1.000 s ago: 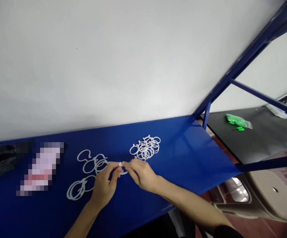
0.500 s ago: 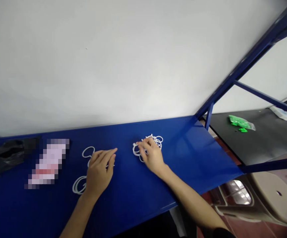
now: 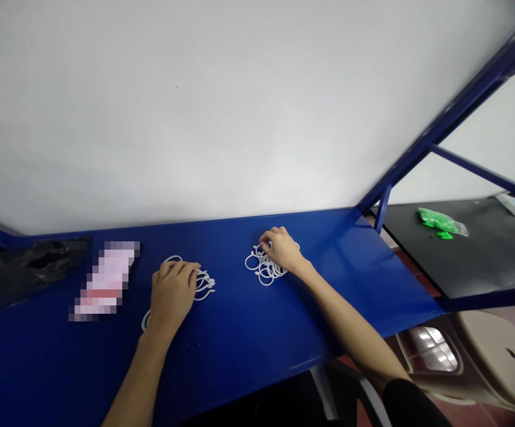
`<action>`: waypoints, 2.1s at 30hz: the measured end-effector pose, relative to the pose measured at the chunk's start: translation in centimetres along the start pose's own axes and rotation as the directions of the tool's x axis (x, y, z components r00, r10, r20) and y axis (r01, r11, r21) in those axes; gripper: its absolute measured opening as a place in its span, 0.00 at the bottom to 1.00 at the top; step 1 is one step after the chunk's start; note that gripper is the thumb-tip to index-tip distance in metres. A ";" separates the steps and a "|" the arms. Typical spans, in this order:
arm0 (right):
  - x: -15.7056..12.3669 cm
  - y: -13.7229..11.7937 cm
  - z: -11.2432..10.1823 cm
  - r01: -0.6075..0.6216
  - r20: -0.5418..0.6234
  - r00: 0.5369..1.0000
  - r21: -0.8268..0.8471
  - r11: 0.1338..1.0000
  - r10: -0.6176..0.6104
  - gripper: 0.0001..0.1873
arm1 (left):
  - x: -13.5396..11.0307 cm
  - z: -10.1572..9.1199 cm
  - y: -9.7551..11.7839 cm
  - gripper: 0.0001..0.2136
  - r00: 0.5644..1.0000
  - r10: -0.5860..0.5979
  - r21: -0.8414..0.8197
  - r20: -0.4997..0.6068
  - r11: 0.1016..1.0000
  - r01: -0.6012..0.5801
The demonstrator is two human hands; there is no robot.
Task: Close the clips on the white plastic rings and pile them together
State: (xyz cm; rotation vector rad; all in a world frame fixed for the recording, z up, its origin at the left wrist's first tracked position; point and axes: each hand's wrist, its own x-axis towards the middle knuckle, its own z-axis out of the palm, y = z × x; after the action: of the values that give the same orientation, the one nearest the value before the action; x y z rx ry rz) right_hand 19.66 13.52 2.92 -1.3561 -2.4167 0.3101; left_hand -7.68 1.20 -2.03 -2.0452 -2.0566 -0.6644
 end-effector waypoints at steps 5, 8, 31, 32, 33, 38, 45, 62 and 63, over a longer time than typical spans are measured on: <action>-1.7 -0.5 -1.2 0.017 -0.142 0.990 0.038 0.999 -0.012 0.06 | 0.1 -1.0 0.2 0.10 0.986 0.033 0.032 -0.163 0.999 -0.028; -3.4 -1.7 -1.2 0.094 -0.243 0.968 0.096 0.991 -0.068 0.06 | 0.2 -1.6 0.5 0.11 0.958 0.026 0.026 -0.285 0.999 -0.019; -7.7 -7.4 4.6 0.102 0.007 0.992 0.533 0.840 -0.125 0.11 | -0.2 -1.9 3.8 0.15 0.995 -0.085 -0.498 0.060 0.861 0.104; -7.7 -7.4 4.7 0.088 0.022 0.993 0.532 0.842 -0.117 0.11 | -0.3 -1.6 3.8 0.15 0.997 -0.054 -0.476 0.050 0.877 0.071; -7.7 -7.4 4.8 0.083 0.031 0.993 0.530 0.844 -0.117 0.11 | -0.4 -1.4 3.7 0.15 0.999 -0.020 -0.450 0.038 0.892 0.035; -7.6 -7.2 5.0 0.176 -0.100 0.984 0.550 0.816 -0.145 0.10 | -0.8 -0.5 3.2 0.14 0.994 0.114 -0.273 0.003 0.956 -0.109; -7.5 -7.4 4.0 0.158 -0.155 0.985 0.685 0.711 -0.071 0.08 | -0.7 -0.7 2.8 0.15 0.991 0.135 -0.160 -0.005 0.978 -0.134; -7.2 -7.2 4.1 0.059 -0.111 0.989 0.905 0.421 0.101 0.14 | -0.1 -1.9 4.0 0.10 0.974 0.185 -0.638 0.133 0.768 -0.059; -7.2 -7.2 3.9 0.062 -0.119 0.987 0.898 0.436 0.106 0.13 | -0.1 -2.0 4.1 0.10 0.972 0.192 -0.648 0.139 0.760 -0.057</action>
State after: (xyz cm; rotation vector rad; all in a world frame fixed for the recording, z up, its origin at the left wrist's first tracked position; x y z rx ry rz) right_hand 15.94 3.51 0.49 -0.8107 -1.5736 1.2499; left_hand -4.03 0.14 0.46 -2.6773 -1.9280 -1.3432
